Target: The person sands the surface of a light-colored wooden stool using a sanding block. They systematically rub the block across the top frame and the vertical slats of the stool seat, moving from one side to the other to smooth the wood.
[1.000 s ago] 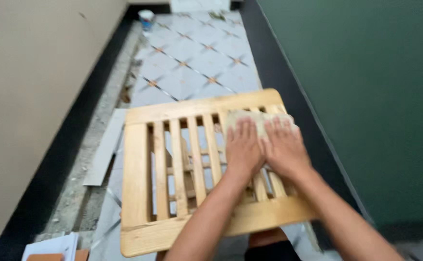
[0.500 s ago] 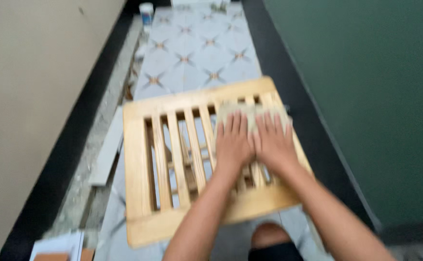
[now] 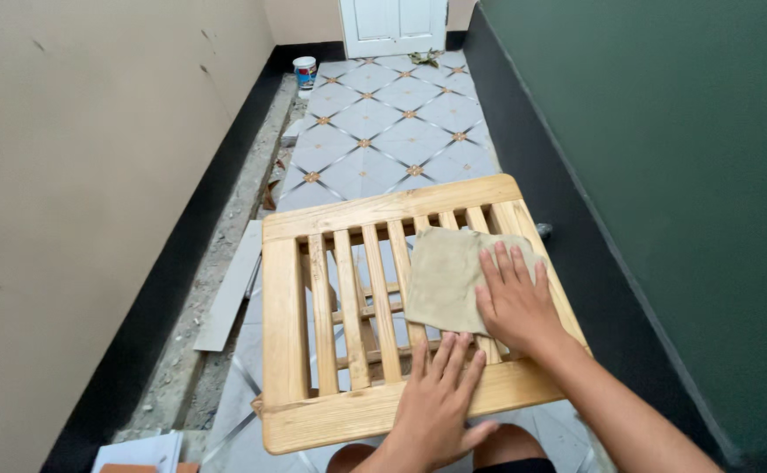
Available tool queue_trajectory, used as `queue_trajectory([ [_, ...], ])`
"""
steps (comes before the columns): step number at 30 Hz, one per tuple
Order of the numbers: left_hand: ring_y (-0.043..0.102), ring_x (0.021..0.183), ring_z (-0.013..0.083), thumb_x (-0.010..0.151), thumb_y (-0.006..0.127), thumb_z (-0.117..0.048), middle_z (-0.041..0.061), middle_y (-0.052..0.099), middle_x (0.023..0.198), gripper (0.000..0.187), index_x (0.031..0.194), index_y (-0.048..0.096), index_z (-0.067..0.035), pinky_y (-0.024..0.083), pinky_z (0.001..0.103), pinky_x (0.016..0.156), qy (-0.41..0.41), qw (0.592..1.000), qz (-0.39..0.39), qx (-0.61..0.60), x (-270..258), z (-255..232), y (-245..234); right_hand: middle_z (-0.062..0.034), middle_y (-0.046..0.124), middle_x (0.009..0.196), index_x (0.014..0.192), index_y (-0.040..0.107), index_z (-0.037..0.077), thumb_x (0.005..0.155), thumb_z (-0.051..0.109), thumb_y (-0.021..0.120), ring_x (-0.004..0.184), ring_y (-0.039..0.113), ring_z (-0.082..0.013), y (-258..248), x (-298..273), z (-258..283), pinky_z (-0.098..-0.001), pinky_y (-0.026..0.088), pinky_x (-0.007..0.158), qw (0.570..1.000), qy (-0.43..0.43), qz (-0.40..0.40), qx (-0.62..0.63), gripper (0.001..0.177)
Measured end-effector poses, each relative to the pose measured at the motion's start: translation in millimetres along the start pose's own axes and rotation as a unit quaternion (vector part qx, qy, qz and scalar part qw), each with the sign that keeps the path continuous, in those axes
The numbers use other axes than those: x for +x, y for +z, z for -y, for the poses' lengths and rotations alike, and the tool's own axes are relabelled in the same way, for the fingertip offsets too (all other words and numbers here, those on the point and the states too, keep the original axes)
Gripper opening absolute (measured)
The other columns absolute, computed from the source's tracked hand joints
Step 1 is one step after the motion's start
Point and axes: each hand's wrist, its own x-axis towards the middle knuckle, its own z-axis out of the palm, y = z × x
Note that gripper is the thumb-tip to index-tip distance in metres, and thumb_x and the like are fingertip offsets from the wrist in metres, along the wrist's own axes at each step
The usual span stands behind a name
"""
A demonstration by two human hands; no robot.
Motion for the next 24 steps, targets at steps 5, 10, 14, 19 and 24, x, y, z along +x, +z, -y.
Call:
queue_trajectory([
  [5, 0.042, 0.142, 0.0424, 0.083, 0.064, -0.025, 0.017, 0.054, 0.143, 0.068, 0.145, 0.052, -0.001, 0.027, 0.07, 0.112, 0.053, 0.983, 0.002, 0.174, -7.8, 0.2, 8.1, -0.0196, 0.02, 0.166, 0.159, 0.026, 0.018, 0.096, 0.036, 0.039, 0.153, 0.014, -0.0394, -9.8, 4.0, 11.0, -0.0668, 0.006, 0.118, 0.999, -0.02, 0.034, 0.013, 0.067],
  [10, 0.049, 0.137, 0.0388, 0.089, 0.061, -0.02, 0.017, 0.06, 0.129, 0.056, 0.14, 0.058, 0.003, 0.033, 0.069, 0.113, 0.077, 0.984, -0.027, 0.156, -19.8, -4.8, 19.1, -0.0198, 0.011, 0.168, 0.16, 0.027, 0.036, 0.096, 0.035, 0.039, 0.155, 0.003, -0.0411, -23.8, -1.9, 20.0, -0.0709, 0.001, 0.116, 0.996, 0.0, 0.08, 0.035, 0.065],
  [14, 0.051, 0.136, 0.0375, 0.093, 0.059, -0.02, 0.015, 0.062, 0.123, 0.048, 0.135, 0.061, 0.003, 0.036, 0.069, 0.11, 0.104, 0.985, -0.04, 0.135, -32.6, -6.2, 20.4, -0.0185, 0.007, 0.168, 0.159, 0.025, 0.036, 0.099, 0.051, 0.037, 0.154, -0.001, -0.0407, -33.0, -17.6, 24.2, -0.0707, 0.0, 0.115, 0.994, -0.001, 0.111, 0.007, 0.062],
  [19, 0.051, 0.133, 0.0383, 0.092, 0.059, -0.02, 0.016, 0.063, 0.118, 0.046, 0.13, 0.065, 0.004, 0.037, 0.073, 0.106, 0.126, 0.984, -0.049, 0.113, -43.8, -12.5, 22.8, -0.0166, 0.008, 0.168, 0.158, 0.027, 0.037, 0.099, 0.052, 0.038, 0.155, 0.0, -0.0388, -42.9, -29.0, 26.5, -0.0702, 0.0, 0.116, 0.994, -0.002, 0.109, -0.001, 0.062],
  [24, 0.059, 0.126, 0.0366, 0.093, 0.062, -0.022, 0.014, 0.066, 0.11, 0.04, 0.126, 0.066, 0.001, 0.038, 0.076, 0.102, 0.142, 0.975, -0.102, 0.137, -60.8, -26.1, 56.8, -0.0173, 0.006, 0.167, 0.158, 0.026, 0.036, 0.099, 0.051, 0.039, 0.154, -0.001, -0.038, -49.6, -49.4, 24.7, -0.0684, -0.001, 0.115, 0.993, -0.026, 0.118, -0.01, 0.062],
])
